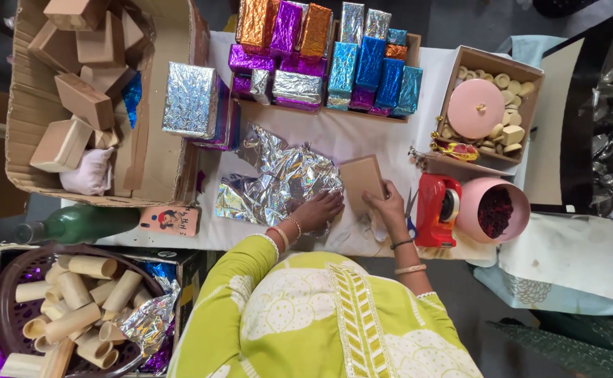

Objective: Wrapping small cardboard boxes with decorative and metallic paper.

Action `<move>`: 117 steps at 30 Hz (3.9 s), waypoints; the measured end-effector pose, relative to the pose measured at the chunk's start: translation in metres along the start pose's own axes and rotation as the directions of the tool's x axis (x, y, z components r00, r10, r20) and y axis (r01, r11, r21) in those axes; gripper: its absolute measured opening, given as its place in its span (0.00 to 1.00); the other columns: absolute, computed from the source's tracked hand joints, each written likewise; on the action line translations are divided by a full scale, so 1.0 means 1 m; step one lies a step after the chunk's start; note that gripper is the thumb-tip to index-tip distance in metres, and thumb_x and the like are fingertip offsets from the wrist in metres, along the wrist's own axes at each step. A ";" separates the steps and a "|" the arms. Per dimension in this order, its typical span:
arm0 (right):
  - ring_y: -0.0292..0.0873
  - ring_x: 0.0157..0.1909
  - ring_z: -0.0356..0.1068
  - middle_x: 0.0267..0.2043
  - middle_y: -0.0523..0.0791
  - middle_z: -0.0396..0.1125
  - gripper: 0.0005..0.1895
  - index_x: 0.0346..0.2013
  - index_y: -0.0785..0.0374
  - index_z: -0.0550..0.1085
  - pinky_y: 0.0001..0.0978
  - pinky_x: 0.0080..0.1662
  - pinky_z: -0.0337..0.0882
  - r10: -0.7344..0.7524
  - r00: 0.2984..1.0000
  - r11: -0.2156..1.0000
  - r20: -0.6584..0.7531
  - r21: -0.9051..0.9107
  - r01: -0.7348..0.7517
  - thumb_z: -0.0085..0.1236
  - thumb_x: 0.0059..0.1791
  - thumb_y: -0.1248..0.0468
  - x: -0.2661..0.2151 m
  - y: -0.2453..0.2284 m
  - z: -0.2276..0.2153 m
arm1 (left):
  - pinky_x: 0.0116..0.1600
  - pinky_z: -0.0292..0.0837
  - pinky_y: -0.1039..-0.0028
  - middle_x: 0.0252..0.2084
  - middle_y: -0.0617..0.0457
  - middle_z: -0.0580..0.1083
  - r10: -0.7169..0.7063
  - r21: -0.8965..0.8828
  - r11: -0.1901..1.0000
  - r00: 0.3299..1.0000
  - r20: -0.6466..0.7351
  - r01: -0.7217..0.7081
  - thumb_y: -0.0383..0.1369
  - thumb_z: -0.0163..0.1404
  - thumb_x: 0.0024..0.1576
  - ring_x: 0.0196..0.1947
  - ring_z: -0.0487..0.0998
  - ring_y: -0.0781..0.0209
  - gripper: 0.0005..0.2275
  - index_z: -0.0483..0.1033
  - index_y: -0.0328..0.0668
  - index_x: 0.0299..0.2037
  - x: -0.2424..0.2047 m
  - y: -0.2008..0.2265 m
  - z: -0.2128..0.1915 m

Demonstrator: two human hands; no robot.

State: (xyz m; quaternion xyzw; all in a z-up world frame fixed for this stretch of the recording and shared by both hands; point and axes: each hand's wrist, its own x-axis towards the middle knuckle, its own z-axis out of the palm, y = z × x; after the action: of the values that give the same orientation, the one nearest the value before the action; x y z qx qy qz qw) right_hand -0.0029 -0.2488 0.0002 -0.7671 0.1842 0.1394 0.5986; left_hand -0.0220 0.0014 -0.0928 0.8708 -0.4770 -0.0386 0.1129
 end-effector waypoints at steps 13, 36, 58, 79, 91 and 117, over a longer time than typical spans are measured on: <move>0.53 0.55 0.64 0.50 0.46 0.65 0.19 0.47 0.57 0.74 0.43 0.58 0.68 -0.679 0.458 0.300 0.574 -0.353 0.886 0.60 0.41 0.71 0.017 -0.075 0.116 | 0.63 0.67 0.57 0.57 0.46 0.74 0.053 -0.247 0.967 0.998 -0.037 -0.060 0.30 0.47 0.56 0.58 0.74 0.50 0.17 0.76 0.41 0.55 -0.008 0.016 0.020; 0.62 0.67 0.54 0.67 0.55 0.55 0.41 0.62 0.52 0.66 0.56 0.62 0.57 -0.496 0.690 0.428 0.527 -0.543 0.722 0.72 0.35 0.63 0.072 -0.019 0.087 | 0.44 0.75 0.70 0.58 0.39 0.57 -0.994 -0.924 -0.076 -0.096 0.043 0.376 0.27 0.62 0.51 0.38 0.74 0.56 0.34 0.56 0.30 0.65 -0.173 0.006 -0.007; 0.49 0.37 0.72 0.47 0.52 0.69 0.25 0.56 0.63 0.63 0.40 0.40 0.73 -0.169 0.986 0.932 -0.014 -0.329 0.155 0.61 0.48 0.66 -0.061 0.056 0.046 | 0.56 0.68 0.54 0.49 0.41 0.70 -0.776 -0.520 0.628 0.516 -0.363 0.579 0.20 0.53 0.50 0.51 0.68 0.38 0.20 0.74 0.41 0.55 -0.034 -0.078 -0.107; 0.53 0.58 0.66 0.50 0.49 0.71 0.60 0.75 0.65 0.49 0.57 0.65 0.54 -0.348 0.835 0.446 0.426 -0.709 0.547 0.71 0.38 0.48 0.010 0.010 0.066 | 0.69 0.58 0.48 0.64 0.31 0.64 -0.647 -0.486 0.690 0.759 -0.080 0.537 0.36 0.66 0.46 0.65 0.60 0.28 0.37 0.62 0.37 0.66 -0.058 -0.015 -0.068; 0.55 0.58 0.66 0.56 0.52 0.68 0.41 0.66 0.58 0.65 0.52 0.61 0.58 -0.312 0.890 0.599 0.333 -0.658 0.456 0.68 0.43 0.47 0.050 -0.003 0.054 | 0.73 0.53 0.49 0.68 0.30 0.59 -0.843 -0.629 0.493 0.509 -0.174 0.601 0.44 0.58 0.62 0.68 0.58 0.31 0.32 0.59 0.28 0.67 -0.061 -0.043 -0.032; 0.48 0.55 0.69 0.45 0.42 0.74 0.11 0.37 0.55 0.83 0.37 0.60 0.69 -0.464 0.802 0.795 0.375 -0.223 0.564 0.60 0.47 0.74 0.046 -0.012 0.029 | 0.65 0.70 0.63 0.53 0.48 0.79 -0.487 -0.933 0.285 0.872 0.054 0.218 0.24 0.56 0.45 0.59 0.75 0.52 0.06 0.77 0.36 0.32 -0.073 -0.058 -0.056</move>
State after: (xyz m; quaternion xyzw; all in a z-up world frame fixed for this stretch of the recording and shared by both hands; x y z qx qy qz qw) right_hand 0.0443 -0.2234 -0.0163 -0.8449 -0.1529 0.1129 0.5000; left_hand -0.0038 0.1021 -0.0549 0.7381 -0.1492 -0.2147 0.6220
